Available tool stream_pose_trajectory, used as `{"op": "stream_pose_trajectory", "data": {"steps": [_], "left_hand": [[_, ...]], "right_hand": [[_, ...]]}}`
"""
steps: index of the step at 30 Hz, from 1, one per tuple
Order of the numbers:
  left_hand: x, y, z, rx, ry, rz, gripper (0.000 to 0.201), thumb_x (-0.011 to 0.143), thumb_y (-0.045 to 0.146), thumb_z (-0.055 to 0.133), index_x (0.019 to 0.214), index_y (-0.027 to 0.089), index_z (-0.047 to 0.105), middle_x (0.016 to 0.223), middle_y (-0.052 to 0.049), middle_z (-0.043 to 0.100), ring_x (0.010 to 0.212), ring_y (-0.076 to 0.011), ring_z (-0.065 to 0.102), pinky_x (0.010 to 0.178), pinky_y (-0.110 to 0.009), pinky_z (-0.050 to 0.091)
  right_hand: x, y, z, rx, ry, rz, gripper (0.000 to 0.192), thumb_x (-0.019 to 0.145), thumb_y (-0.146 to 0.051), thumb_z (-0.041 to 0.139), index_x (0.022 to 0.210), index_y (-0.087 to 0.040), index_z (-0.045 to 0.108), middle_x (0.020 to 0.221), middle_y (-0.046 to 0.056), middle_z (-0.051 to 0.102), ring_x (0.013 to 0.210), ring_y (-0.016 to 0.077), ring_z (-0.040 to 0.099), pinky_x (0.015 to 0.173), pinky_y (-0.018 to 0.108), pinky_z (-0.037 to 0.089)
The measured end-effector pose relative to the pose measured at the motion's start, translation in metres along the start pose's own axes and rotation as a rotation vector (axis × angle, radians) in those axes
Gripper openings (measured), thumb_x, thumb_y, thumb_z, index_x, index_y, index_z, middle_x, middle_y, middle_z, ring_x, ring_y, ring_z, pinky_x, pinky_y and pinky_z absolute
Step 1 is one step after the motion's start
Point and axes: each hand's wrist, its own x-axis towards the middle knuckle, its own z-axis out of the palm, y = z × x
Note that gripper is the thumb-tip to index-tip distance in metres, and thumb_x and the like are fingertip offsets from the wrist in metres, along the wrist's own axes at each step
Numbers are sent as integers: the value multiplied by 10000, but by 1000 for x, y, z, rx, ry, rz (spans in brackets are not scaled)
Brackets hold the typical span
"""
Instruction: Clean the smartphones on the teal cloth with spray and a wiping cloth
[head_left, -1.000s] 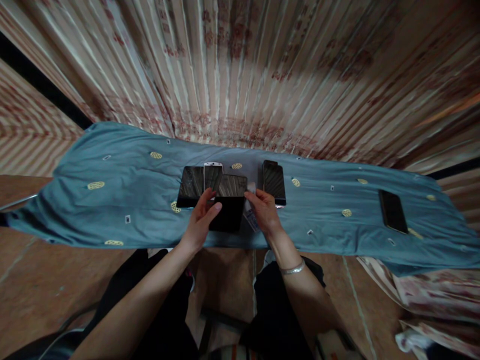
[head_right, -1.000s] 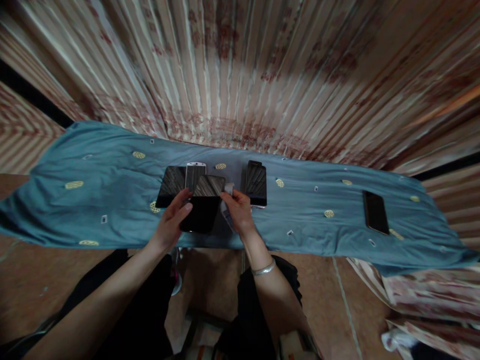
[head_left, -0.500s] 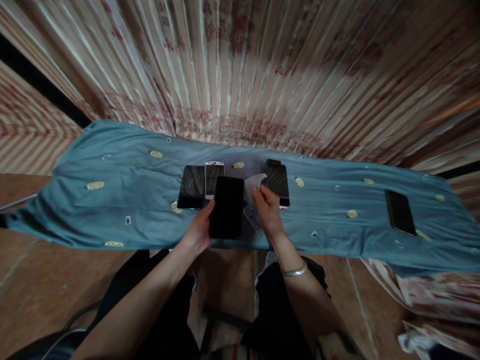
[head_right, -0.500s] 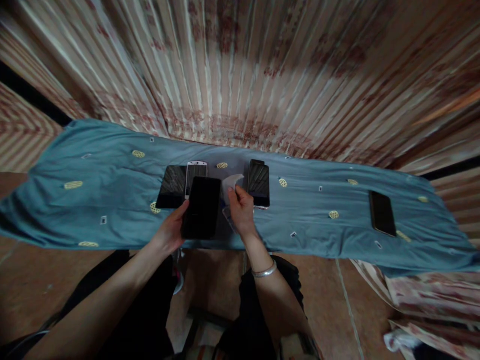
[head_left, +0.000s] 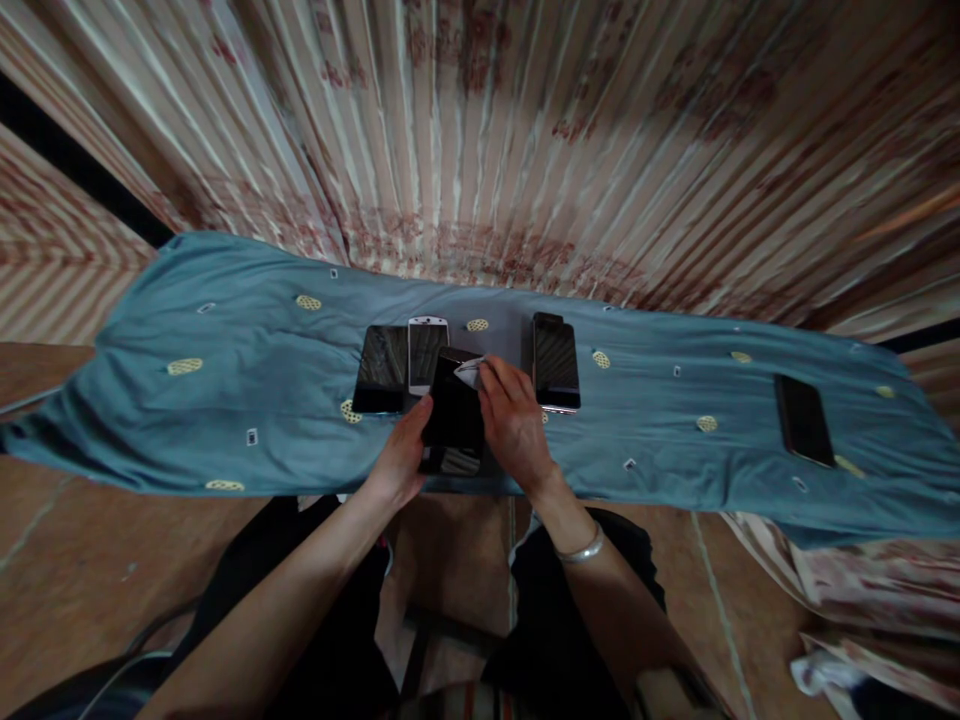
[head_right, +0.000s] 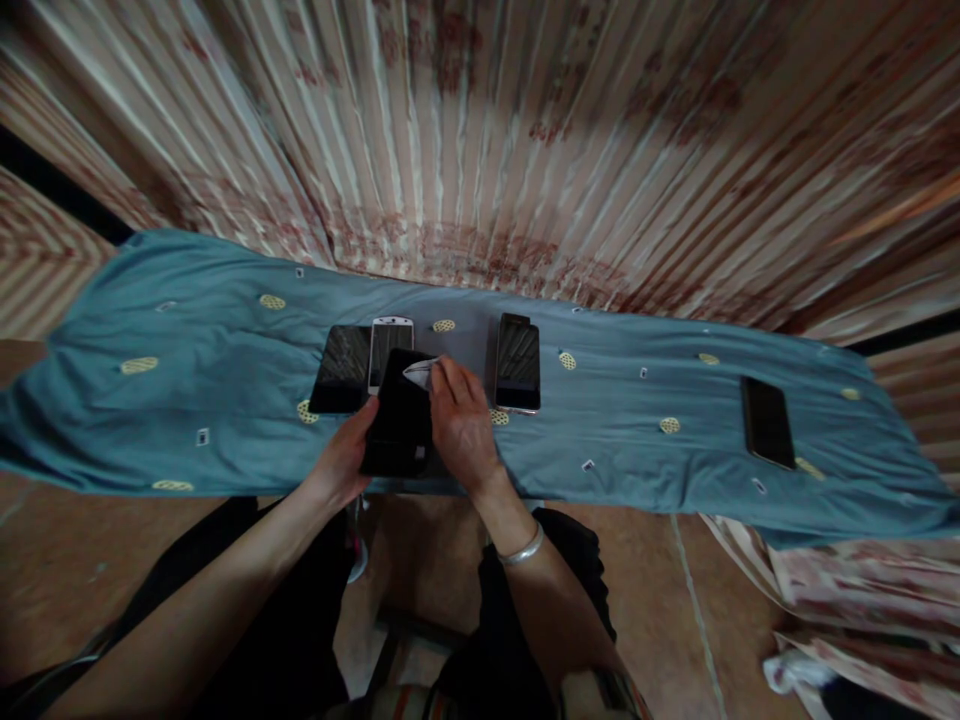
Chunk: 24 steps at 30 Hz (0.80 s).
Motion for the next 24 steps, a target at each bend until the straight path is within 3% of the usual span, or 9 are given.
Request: {"op": "stream_pose_trajectory", "data": {"steps": [8, 17, 24], "left_hand": [[-4, -5, 2, 65, -31, 28, 414, 791, 467, 760, 1057, 150, 756, 1136, -108, 776, 1329, -331, 582, 1099, -439, 498], [-7, -11, 7, 126, -128, 92, 547, 734, 560, 778, 1119, 172, 757, 1337, -100, 700, 1388, -332, 521, 1176, -455, 396], [-6, -15, 5, 138, -131, 90, 543, 709, 586, 789, 1072, 182, 773, 1288, -97, 727, 1379, -326, 531, 1193, -444, 364]], "right_hand": [[4, 5, -2, -17, -11, -11, 438, 1025, -136, 346, 1357, -176, 629, 1311, 130, 669, 1224, 247, 580, 1117, 440, 463], [6, -2, 1, -35, 71, -114, 404, 1029, -136, 368, 1315, -92, 649, 1305, 164, 672, 1220, 250, 575, 1070, 413, 507], [7, 0, -2, -40, 83, -95, 413, 1021, -123, 379, 1346, -140, 634, 1300, 145, 672, 1218, 248, 586, 1067, 440, 507]]}}
